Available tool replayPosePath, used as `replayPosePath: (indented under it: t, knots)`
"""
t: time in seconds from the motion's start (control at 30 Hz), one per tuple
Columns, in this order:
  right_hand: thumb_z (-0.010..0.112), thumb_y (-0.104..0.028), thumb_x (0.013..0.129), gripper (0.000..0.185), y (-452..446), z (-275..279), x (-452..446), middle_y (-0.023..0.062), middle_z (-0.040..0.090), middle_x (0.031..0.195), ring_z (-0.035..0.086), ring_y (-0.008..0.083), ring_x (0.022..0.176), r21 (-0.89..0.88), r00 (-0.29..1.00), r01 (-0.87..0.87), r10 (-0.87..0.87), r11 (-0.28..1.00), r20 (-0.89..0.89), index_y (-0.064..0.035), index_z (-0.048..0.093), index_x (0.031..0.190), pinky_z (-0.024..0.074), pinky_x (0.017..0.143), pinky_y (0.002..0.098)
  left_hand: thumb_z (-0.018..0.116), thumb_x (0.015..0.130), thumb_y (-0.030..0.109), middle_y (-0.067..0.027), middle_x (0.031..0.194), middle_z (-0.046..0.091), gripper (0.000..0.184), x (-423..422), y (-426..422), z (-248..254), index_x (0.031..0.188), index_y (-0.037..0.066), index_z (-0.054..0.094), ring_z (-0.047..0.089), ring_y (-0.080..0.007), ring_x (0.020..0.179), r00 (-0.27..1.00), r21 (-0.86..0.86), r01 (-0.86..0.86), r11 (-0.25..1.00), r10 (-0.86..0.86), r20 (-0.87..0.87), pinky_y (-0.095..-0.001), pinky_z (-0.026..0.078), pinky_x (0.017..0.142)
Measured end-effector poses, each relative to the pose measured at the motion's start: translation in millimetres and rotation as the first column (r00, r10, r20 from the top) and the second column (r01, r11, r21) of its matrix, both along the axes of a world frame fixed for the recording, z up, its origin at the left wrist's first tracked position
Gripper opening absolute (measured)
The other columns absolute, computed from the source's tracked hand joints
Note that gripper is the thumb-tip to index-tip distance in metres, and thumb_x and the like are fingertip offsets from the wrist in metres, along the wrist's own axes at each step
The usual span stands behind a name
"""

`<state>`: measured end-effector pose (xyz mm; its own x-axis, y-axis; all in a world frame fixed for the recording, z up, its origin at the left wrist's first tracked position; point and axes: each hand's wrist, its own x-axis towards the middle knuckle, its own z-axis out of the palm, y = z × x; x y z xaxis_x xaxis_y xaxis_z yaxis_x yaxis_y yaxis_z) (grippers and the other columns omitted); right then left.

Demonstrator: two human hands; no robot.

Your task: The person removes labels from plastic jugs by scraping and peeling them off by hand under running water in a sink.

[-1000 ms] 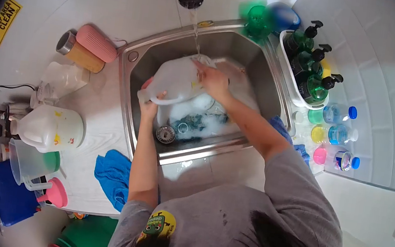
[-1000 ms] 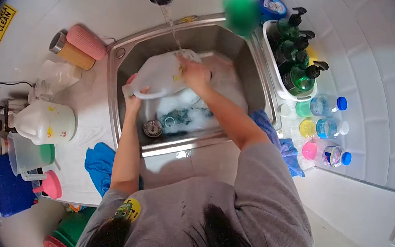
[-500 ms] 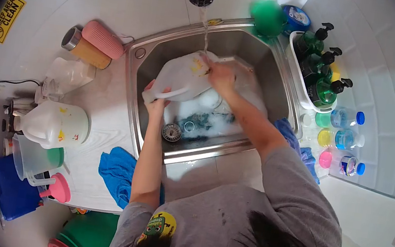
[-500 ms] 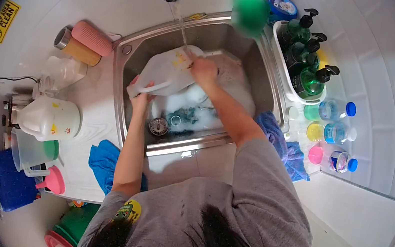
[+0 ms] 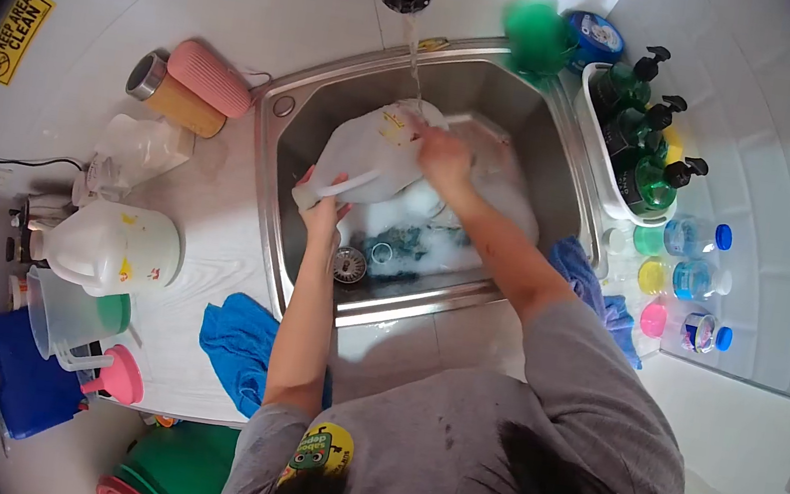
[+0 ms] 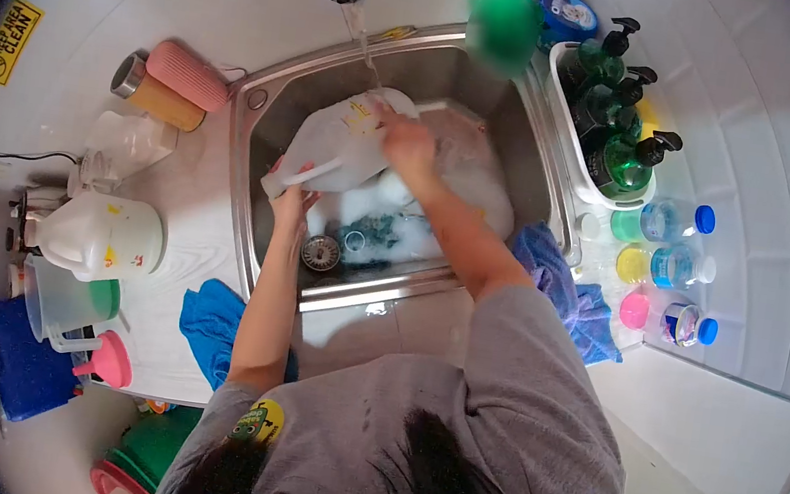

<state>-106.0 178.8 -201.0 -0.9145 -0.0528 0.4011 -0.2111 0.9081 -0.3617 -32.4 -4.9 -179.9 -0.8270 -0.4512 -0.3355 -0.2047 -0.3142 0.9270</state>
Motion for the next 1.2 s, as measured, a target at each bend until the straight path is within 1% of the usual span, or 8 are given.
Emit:
replayPosePath:
  t: [0.4, 0.6, 0.67, 0.73, 0.77, 0.83, 0.9, 1.2]
  knots:
    - [0.046, -0.013, 0.074, 0.046, -16, -15, 2, 0.0046, 0.055, 0.064, 0.049, 0.0211, 0.046, 0.051, 0.975, -0.036, 0.047, 0.998, -0.218, -0.0245, 0.054, 0.118, 0.0381, 0.04, 0.0345, 0.068, 0.073, 0.014, -0.0132, 0.101, 0.056, 0.053, -16, -22, -65, 0.118, 0.01, 0.041, 0.059, -0.0203, 0.073, 0.99, 0.427, 0.021, 0.904, -0.079, 0.12, -0.0243, 0.052, 0.054]
    - [0.047, -0.013, 0.073, 0.045, 23, -13, -18, 0.0039, 0.055, 0.062, 0.05, 0.0213, 0.046, 0.108, 0.959, 0.164, -0.132, 0.981, -0.249, -0.0248, 0.056, 0.116, 0.0376, 0.039, 0.0344, 0.064, 0.076, 0.015, -0.0145, 0.099, 0.055, 0.046, -13, 5, -29, 0.117, 0.003, 0.046, 0.059, -0.0226, 0.074, 0.999, 0.273, -0.008, 0.962, -0.006, 0.049, -0.0285, 0.054, 0.061]
    - [0.047, -0.014, 0.073, 0.044, 34, 28, -23, 0.0037, 0.055, 0.062, 0.05, 0.0216, 0.047, 0.018, 0.96, 0.075, -0.077, 0.997, 0.271, -0.0252, 0.057, 0.115, 0.0375, 0.04, 0.0344, 0.066, 0.074, 0.013, -0.0135, 0.099, 0.056, 0.05, -10, 7, -27, 0.118, 0.007, 0.043, 0.059, -0.0212, 0.073, 0.998, 0.302, -0.008, 0.953, -0.009, 0.055, -0.0252, 0.053, 0.056]
    - [0.047, -0.015, 0.073, 0.043, 33, 55, -25, 0.0034, 0.056, 0.062, 0.051, 0.0218, 0.047, -0.12, 0.706, 0.05, 0.05, 0.992, 0.707, -0.0256, 0.058, 0.113, 0.0374, 0.04, 0.0343, 0.067, 0.073, 0.011, -0.0124, 0.099, 0.057, 0.055, -8, 1, -22, 0.12, 0.011, 0.04, 0.06, -0.0198, 0.072, 0.998, 0.313, 0.0, 0.95, -0.018, 0.057, -0.0219, 0.051, 0.052]
    - [0.047, -0.015, 0.073, 0.043, 28, 51, -22, 0.0034, 0.056, 0.062, 0.051, 0.0218, 0.047, -0.123, 0.706, 0.054, 0.049, 0.991, 0.706, -0.0256, 0.058, 0.113, 0.0374, 0.04, 0.0343, 0.067, 0.073, 0.011, -0.0124, 0.099, 0.057, 0.055, -9, -1, -20, 0.12, 0.011, 0.04, 0.06, -0.0198, 0.072, 0.998, 0.31, 0.004, 0.951, -0.022, 0.056, -0.0219, 0.051, 0.052]
    - [0.048, -0.013, 0.072, 0.041, 16, 29, -11, 0.0042, 0.055, 0.061, 0.049, 0.0209, 0.047, -0.058, 0.979, -0.035, 0.046, 0.998, 0.199, -0.0212, 0.06, 0.11, 0.0373, 0.041, 0.0344, 0.067, 0.073, 0.011, -0.0121, 0.1, 0.057, 0.054, -17, 5, -19, 0.119, 0.012, 0.041, 0.06, -0.019, 0.072, 1.0, 0.287, 0.021, 0.958, -0.027, 0.016, -0.0214, 0.05, 0.051]
    - [0.049, -0.011, 0.071, 0.038, 4, 6, 3, 0.005, 0.053, 0.061, 0.048, 0.02, 0.047, 0.03, 0.93, -0.092, 0.097, 0.995, -0.354, -0.0167, 0.061, 0.107, 0.0372, 0.041, 0.0345, 0.067, 0.073, 0.01, -0.0118, 0.101, 0.056, 0.053, -13, 4, -20, 0.119, 0.013, 0.042, 0.059, -0.0181, 0.072, 1.0, 0.245, 0.024, 0.969, -0.025, -0.001, -0.0209, 0.049, 0.051]
    - [0.049, -0.011, 0.074, 0.04, 34, 24, -18, 0.0055, 0.061, 0.07, 0.054, 0.0192, 0.052, 0.008, 0.998, -0.026, 0.025, 1.0, 0.061, -0.021, 0.06, 0.111, 0.0403, 0.046, 0.0322, 0.069, 0.071, 0.009, -0.0099, 0.102, 0.057, 0.055, -8, 13, 1, 0.119, 0.014, 0.043, 0.058, -0.016, 0.074, 0.993, -0.018, 0.075, 0.997, -0.076, -0.095, -0.0211, 0.046, 0.055]
